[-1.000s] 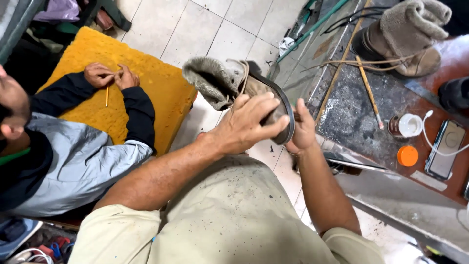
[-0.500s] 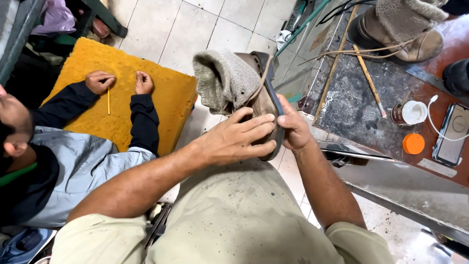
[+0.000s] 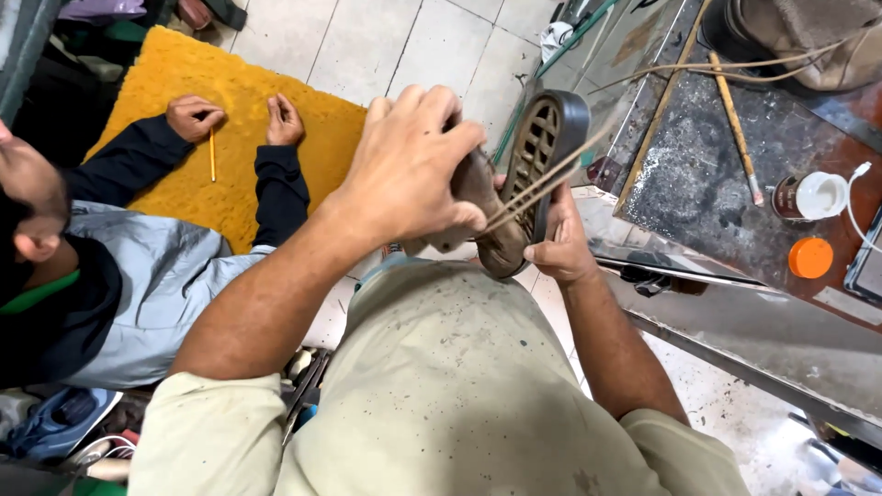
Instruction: Repairing a boot by applying adhesive to a detached sole using a brush.
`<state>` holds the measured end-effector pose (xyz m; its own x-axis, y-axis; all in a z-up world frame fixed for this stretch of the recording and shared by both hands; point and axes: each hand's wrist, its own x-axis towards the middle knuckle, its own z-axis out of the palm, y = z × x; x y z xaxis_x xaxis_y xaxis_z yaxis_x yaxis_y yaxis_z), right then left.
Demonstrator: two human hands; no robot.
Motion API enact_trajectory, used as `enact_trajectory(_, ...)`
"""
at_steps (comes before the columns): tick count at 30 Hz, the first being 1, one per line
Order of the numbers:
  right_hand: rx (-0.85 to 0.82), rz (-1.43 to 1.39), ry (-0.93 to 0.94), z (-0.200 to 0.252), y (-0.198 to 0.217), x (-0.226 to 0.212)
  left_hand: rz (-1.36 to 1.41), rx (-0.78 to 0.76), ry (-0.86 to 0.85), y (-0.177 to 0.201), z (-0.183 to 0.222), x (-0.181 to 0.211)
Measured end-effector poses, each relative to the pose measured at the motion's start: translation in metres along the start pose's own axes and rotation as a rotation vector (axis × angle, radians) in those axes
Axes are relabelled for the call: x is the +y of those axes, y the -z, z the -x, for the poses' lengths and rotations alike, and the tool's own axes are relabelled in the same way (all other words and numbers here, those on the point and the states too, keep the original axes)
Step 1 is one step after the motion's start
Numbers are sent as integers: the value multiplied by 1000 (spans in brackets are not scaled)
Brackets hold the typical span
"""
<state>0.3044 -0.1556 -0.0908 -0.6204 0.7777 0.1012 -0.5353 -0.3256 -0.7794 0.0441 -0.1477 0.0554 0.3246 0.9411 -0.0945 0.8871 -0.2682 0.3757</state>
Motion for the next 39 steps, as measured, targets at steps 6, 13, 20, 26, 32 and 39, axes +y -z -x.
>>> enact_trajectory(6,-2,-206,90,-9,-24,-22,343,-33,-297,-1,62,-5)
enact_trajectory(13,-57,-284,62,-21,-16,-33,481,179,-378,-26,62,13)
enact_trajectory(20,-187,-412,23,-31,-20,-36,351,-320,-36,3,19,2)
enact_trajectory(26,-173,-377,151,-48,-20,-47,1093,-521,-297,-37,-13,-7)
enact_trajectory(32,323,358,300,-5,-22,-64,1517,-544,-179,-69,-29,-14)
enact_trajectory(39,1251,1909,235,132,72,-171,1492,-677,17,-22,-63,-13)
